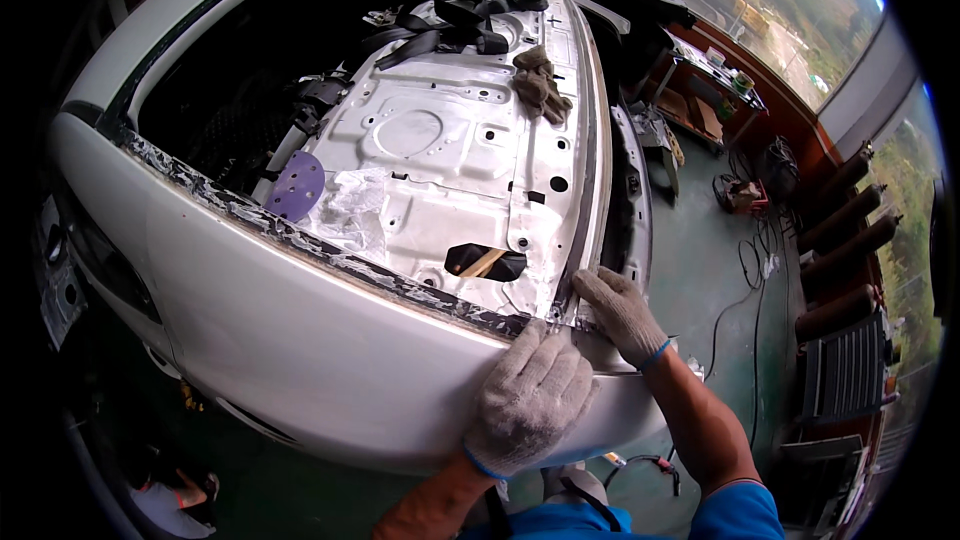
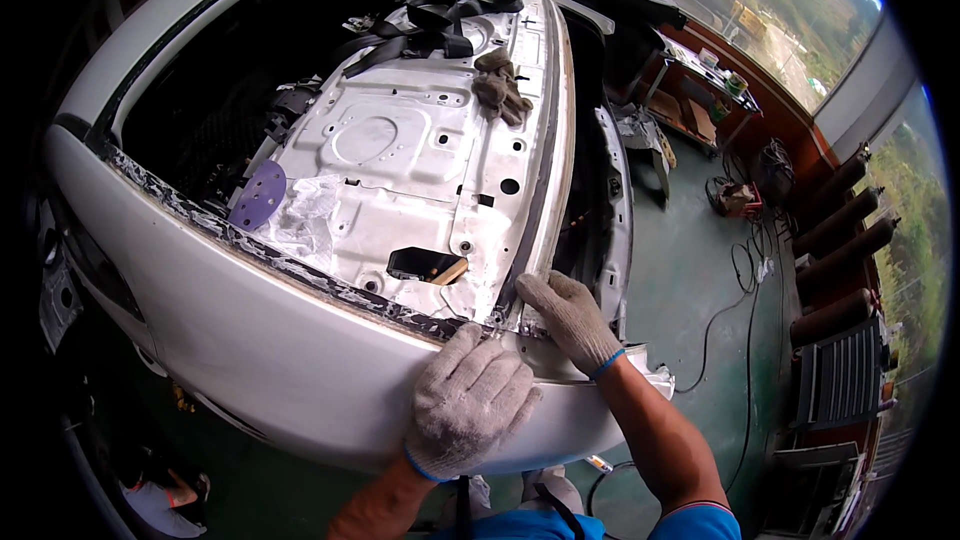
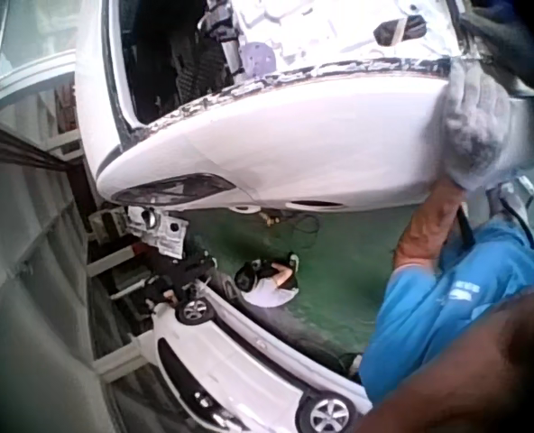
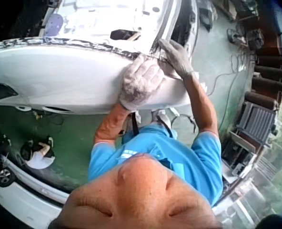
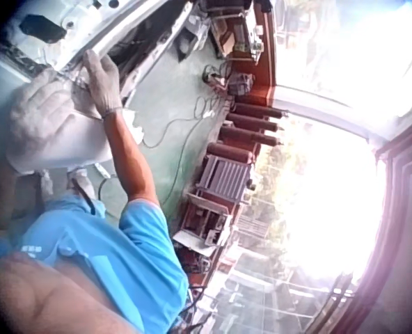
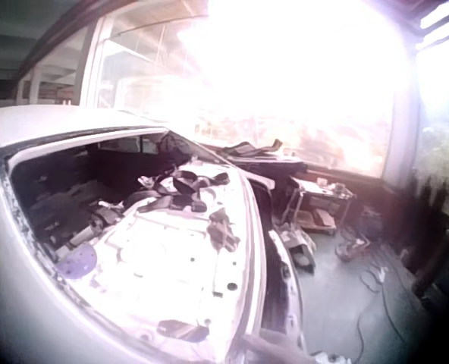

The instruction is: The person uses locking pliers to cut fasteners along the lower edge of a white car's front bumper. After cutting several fasteners, the person pulls the bumper away from the vehicle and removes it completely.

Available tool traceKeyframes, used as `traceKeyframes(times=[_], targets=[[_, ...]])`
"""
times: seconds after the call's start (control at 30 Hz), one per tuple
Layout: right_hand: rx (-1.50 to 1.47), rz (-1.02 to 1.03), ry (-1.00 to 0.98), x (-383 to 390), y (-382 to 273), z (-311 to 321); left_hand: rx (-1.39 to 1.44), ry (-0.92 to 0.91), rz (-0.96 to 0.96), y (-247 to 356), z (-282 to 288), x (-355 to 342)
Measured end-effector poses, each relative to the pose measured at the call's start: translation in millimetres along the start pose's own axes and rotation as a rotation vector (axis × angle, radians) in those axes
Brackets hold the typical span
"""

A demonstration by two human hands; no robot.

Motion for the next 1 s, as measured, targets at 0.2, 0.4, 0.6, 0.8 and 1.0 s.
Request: traceKeyframes(times=[0.2, 0.4, 0.6, 0.8, 1.0], targets=[[-0.118, -0.031, -0.083, -3.8, 3.0, -5.0, -0.006, 0.025, 0.027, 2.7, 1.8, -5.3], [-0.212, -0.060, -0.093, -0.3, 4.3, 1.6, -0.025, -0.011, 0.048, 6.9, -3.3, -10.0], [-0.285, -0.073, -0.160, -4.0, 15.6, 7.2, -0.059, -0.016, 0.047, 11.7, -4.6, -13.2], [-0.338, -0.087, -0.201, -0.5, 8.8, 2.7, -0.097, -0.043, 0.055, 12.7, -5.9, -14.5], [-0.315, -0.076, -0.210, -5.7, 18.5, 5.4, -0.108, -0.033, 0.059, 13.1, -7.8, -13.6]])
Point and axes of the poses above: each hand's wrist, its own x-axis away from the middle knuckle, its own z-axis out of the back of the hand, y = z × x, the point moved 10 cm from there along -x, towards the middle knuckle, and after that the axes turned 4 degrees about z, right-handed, at the moved point
